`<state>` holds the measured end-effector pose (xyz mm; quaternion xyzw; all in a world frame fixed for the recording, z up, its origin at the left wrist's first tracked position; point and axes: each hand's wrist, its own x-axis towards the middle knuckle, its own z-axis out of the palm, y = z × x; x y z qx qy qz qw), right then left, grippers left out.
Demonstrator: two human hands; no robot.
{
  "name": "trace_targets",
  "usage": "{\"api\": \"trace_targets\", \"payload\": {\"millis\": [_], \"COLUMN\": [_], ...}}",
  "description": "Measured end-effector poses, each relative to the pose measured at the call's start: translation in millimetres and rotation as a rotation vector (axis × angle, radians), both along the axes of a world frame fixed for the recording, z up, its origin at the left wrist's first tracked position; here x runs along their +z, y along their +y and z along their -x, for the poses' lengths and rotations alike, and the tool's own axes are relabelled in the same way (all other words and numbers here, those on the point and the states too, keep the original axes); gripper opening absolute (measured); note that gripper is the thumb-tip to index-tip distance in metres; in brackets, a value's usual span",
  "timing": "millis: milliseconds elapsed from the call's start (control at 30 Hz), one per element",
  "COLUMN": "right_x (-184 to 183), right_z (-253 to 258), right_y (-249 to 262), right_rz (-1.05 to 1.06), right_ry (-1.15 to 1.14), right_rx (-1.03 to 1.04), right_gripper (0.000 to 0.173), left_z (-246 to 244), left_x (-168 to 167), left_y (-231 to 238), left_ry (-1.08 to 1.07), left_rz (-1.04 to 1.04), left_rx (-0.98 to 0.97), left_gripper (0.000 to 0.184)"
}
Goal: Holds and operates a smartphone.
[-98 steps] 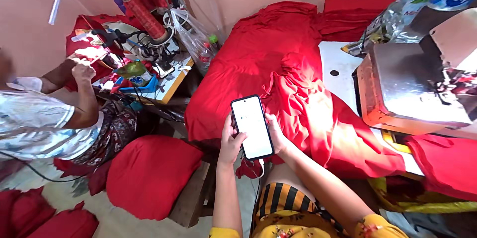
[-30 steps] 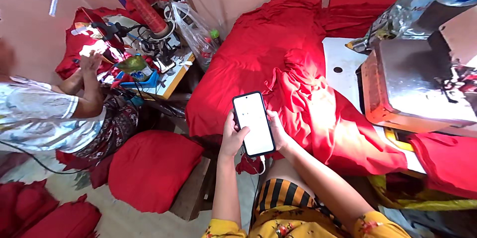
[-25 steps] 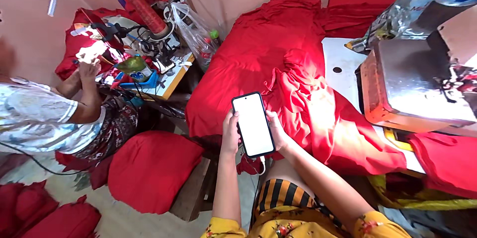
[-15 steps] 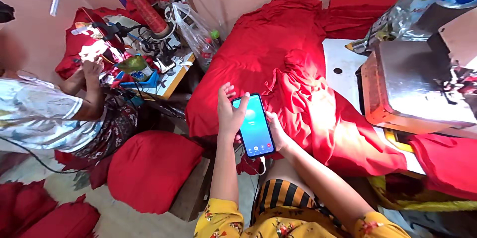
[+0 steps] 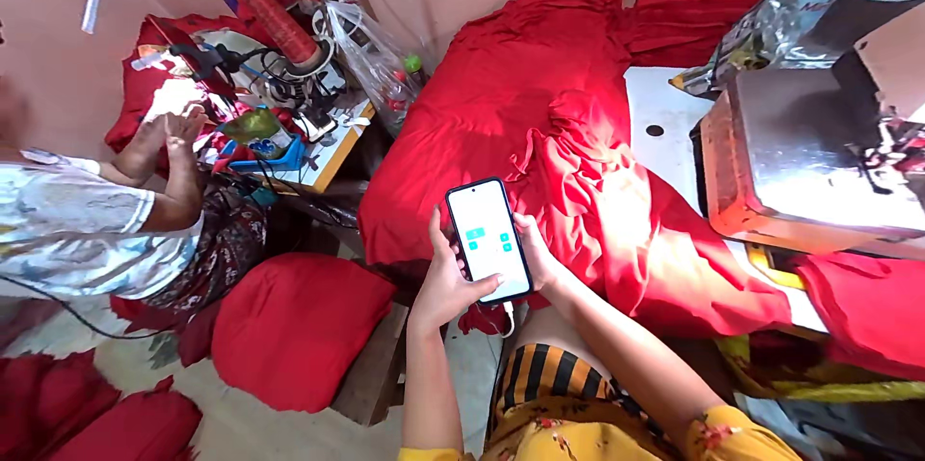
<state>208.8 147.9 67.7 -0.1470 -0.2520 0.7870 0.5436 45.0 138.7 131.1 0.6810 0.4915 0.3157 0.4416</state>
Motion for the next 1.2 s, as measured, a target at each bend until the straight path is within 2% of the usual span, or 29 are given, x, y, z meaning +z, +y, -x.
{"api": "trace_targets", "payload": {"millis": [333, 533, 633, 1200], "right_x": [-2.4, -5.5, -3.2, -5.1], "right_z": [-0.3, -0.6, -1.6, -1.4], "right_y": [1.0, 2.0, 0.5, 1.7], "right_rz": [-0.016, -0.014, -0.007, -0.052], "right_ry": [-0.013, 0.027, -0.002, 0.046], "right_rx": [-0.011, 0.024, 0.009, 0.036], "right_gripper": [0.054, 0.056, 0.058, 0.058], "left_z": [3.6, 2.5, 0.0, -4.9], "left_x": [-8.0, -13.1, -15.2, -7.0], "left_y": [-0.4, 0.6, 2.0, 1.7], "left_ry": [-0.023, -0.223, -0.228, -0.272], "left_rz": [-0.024, -0.059, -0.078, 0.005], "left_rx": [-0.042, -0.034, 0.036, 0.096], "left_gripper": [0.112, 0.069, 0.057, 0.053]}}
